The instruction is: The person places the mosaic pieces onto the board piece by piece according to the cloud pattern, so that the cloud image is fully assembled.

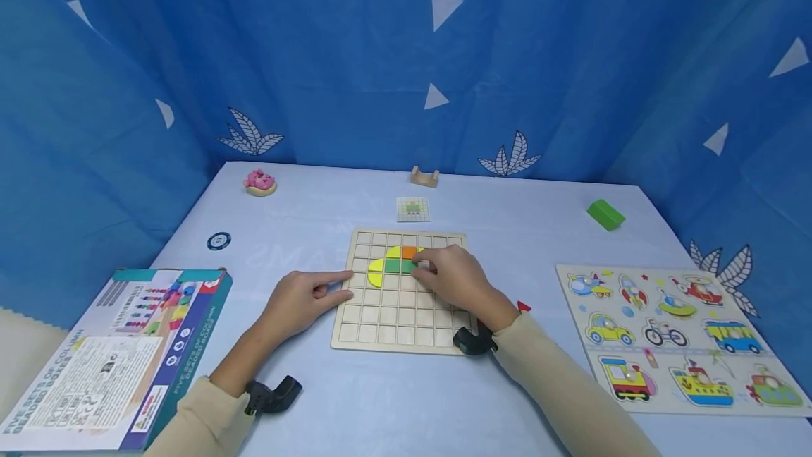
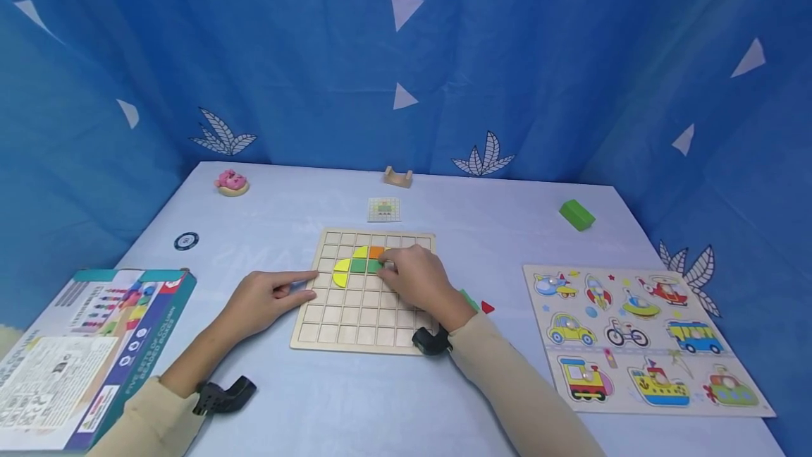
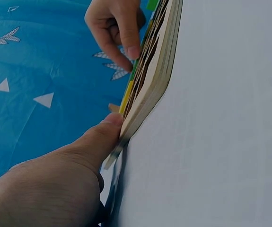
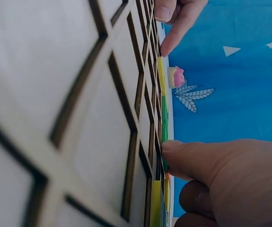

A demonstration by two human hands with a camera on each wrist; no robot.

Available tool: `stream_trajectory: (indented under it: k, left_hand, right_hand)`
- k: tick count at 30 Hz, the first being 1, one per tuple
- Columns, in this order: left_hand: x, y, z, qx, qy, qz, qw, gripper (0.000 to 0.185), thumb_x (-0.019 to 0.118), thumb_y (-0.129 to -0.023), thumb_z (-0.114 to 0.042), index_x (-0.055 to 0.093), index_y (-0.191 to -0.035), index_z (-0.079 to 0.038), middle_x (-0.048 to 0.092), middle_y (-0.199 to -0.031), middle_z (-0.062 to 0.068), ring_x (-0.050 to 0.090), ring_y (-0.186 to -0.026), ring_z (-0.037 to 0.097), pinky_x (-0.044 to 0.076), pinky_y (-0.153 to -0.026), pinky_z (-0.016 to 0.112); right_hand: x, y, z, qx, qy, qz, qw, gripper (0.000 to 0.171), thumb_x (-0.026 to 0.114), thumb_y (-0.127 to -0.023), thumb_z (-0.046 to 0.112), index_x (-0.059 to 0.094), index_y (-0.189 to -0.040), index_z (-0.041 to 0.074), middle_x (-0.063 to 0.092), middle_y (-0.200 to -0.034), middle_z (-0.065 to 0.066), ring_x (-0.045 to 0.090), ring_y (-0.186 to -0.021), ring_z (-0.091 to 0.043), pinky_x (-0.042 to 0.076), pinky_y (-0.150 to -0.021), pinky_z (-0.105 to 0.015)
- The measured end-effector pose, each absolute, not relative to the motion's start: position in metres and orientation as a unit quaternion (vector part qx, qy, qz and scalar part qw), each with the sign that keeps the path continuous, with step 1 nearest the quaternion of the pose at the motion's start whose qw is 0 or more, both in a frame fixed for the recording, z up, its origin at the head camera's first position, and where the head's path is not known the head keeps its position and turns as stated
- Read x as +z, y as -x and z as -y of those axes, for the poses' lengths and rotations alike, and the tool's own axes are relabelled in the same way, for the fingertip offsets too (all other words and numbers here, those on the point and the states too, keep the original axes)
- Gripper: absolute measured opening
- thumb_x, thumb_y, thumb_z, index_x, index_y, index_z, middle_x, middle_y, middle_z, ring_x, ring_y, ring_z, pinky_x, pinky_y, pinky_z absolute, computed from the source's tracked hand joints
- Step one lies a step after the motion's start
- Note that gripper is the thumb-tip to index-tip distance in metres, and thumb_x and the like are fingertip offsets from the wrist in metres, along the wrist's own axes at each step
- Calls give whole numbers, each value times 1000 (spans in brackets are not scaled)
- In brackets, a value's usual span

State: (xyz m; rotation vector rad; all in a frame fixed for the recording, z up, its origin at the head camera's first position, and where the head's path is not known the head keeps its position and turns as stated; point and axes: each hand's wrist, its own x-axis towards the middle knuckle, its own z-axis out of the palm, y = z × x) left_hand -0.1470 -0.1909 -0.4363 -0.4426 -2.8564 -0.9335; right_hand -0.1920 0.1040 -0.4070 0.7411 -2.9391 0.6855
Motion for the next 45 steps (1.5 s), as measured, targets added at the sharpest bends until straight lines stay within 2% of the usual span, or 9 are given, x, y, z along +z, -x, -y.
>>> stream_trajectory:
  k: [8, 15, 18, 23, 28, 34, 41, 45]
  left_hand:
    - [-437, 147, 191, -306, 141, 941, 42, 40, 80, -89, -40, 76, -125, -23, 38, -53, -10, 33, -49, 9, 27, -51, 27]
    - [-437, 146, 190, -307, 138, 941, 41, 41, 81, -89, -40, 76, -126, -23, 38, -53, -9, 33, -49, 10, 28, -51, 27]
    - [-439, 145, 189, -309, 136, 941, 38, 41, 81, -88, -41, 76, -126, -24, 38, -53, -9, 34, -49, 10, 28, -51, 27]
    - [-442, 144, 189, -305, 131, 943, 35, 42, 81, -88, -41, 76, -126, -25, 39, -52, -9, 35, -49, 10, 28, -51, 27]
    - [-441, 144, 189, -305, 131, 943, 37, 41, 81, -88, -41, 76, -126, -25, 40, -53, -9, 36, -49, 11, 28, -51, 27]
    - [-438, 144, 190, -305, 126, 943, 37, 41, 81, -88, -41, 76, -126, -25, 39, -53, -9, 35, -49, 11, 28, -51, 28]
    - [-438, 146, 191, -303, 134, 942, 46, 41, 81, -88, -41, 76, -125, -24, 38, -53, -9, 34, -49, 10, 28, -51, 28]
    - [-436, 146, 191, -303, 137, 942, 46, 41, 81, -88, -41, 76, -125, -24, 38, -53, -9, 34, -49, 10, 28, -51, 27]
  right_hand:
    - [-394, 197, -118, 243, -215, 946, 7, 24, 74, -96, 28, 78, -118, 18, 47, -58, 5, 43, -53, -13, 31, -52, -30]
    - [-360, 191, -157, 311, -180, 931, 59, 21, 73, -97, 24, 78, -116, 15, 44, -58, 0, 43, -53, -19, 33, -50, -32]
    - [-354, 179, -172, 304, -169, 936, 58, 22, 74, -96, 24, 78, -117, 15, 45, -58, 1, 45, -55, -19, 34, -51, -31]
    - [-366, 158, -200, 260, -142, 955, 17, 27, 78, -93, 21, 76, -119, 14, 48, -59, 2, 47, -54, -17, 38, -49, -28]
    - [-385, 142, -226, 237, -110, 965, -18, 27, 79, -92, 23, 77, -117, 13, 47, -57, 3, 45, -51, -16, 35, -47, -27]
    - [-397, 131, -238, 219, -110, 970, -1, 24, 81, -89, 25, 79, -111, 15, 43, -54, 5, 41, -50, -15, 30, -47, -27]
    - [-401, 124, -231, 196, -109, 974, 6, 34, 82, -88, 30, 77, -117, 12, 45, -56, 6, 41, -50, -13, 31, -48, -27]
    - [-402, 121, -224, 186, -88, 978, 18, 35, 83, -87, 33, 77, -113, 10, 46, -56, 6, 42, -49, -13, 30, -47, -27]
